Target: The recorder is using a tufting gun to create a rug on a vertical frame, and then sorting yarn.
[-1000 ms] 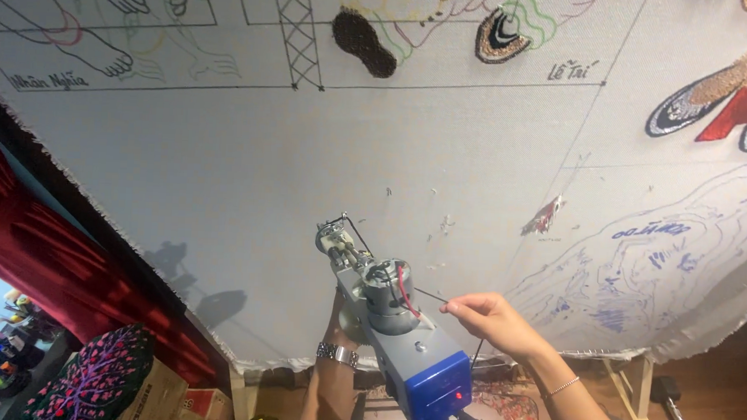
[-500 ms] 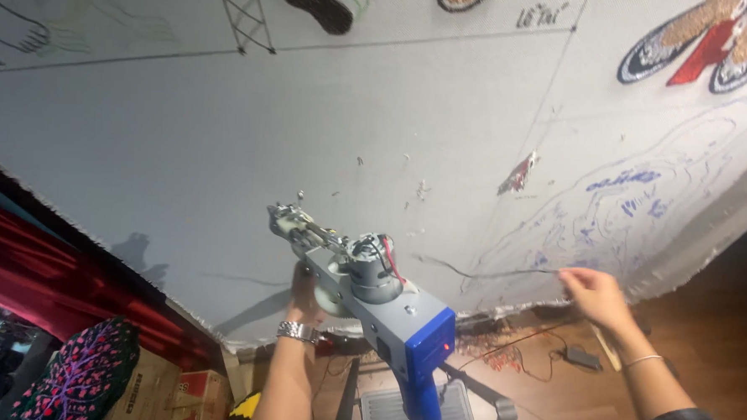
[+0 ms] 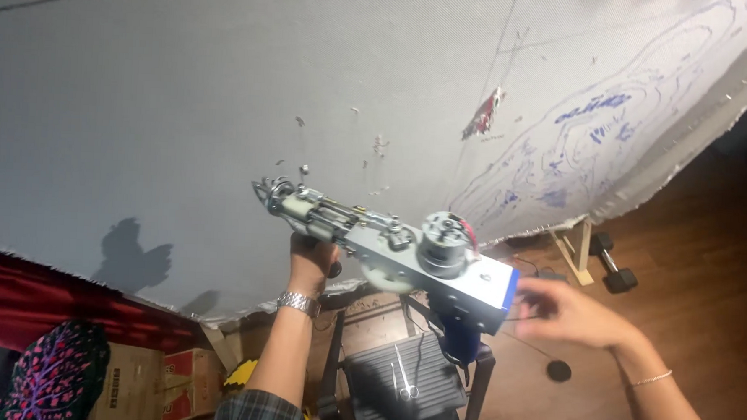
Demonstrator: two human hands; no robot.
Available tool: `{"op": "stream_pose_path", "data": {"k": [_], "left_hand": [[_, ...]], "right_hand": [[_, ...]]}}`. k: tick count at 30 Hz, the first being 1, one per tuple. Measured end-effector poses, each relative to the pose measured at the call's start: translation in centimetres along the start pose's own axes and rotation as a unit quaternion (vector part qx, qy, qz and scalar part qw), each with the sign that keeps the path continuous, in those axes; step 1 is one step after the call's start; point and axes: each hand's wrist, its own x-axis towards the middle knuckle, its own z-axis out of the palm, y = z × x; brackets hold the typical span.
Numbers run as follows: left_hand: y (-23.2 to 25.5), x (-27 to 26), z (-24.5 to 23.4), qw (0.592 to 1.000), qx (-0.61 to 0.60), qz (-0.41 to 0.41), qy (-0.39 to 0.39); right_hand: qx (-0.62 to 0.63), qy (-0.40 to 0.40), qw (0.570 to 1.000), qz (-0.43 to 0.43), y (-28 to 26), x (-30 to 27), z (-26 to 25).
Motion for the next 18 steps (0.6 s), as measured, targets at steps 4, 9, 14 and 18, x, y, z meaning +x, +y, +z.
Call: {"op": "stream_pose_path", "data": {"k": [4,9,14,18], "left_hand": [[-4.3,1.4,1.5,0.996,0.086,-0.016,-0.034],[-8.0,1.5,3.4,0.973,0.204,-0.038,-0.101],[-9.1,0.1,4.5,0.945,0.277,-0.055,-0.163],[-8.6,-2.0,5.5,0.901,0.359,-0.075,-0.230]], "right_hand": [[-0.062,-0.105,0.991,0.051,-0.5,-1.8,3.4],[-0.012,-0.012,0.998,-0.061,2.1,-2.5,6.6],[-0.007,0.069,0.997,-0.023,10.5,-3.9,13.1],[0.067,0.147,0.986,0.030,15.3,-5.5,18.5]]}}
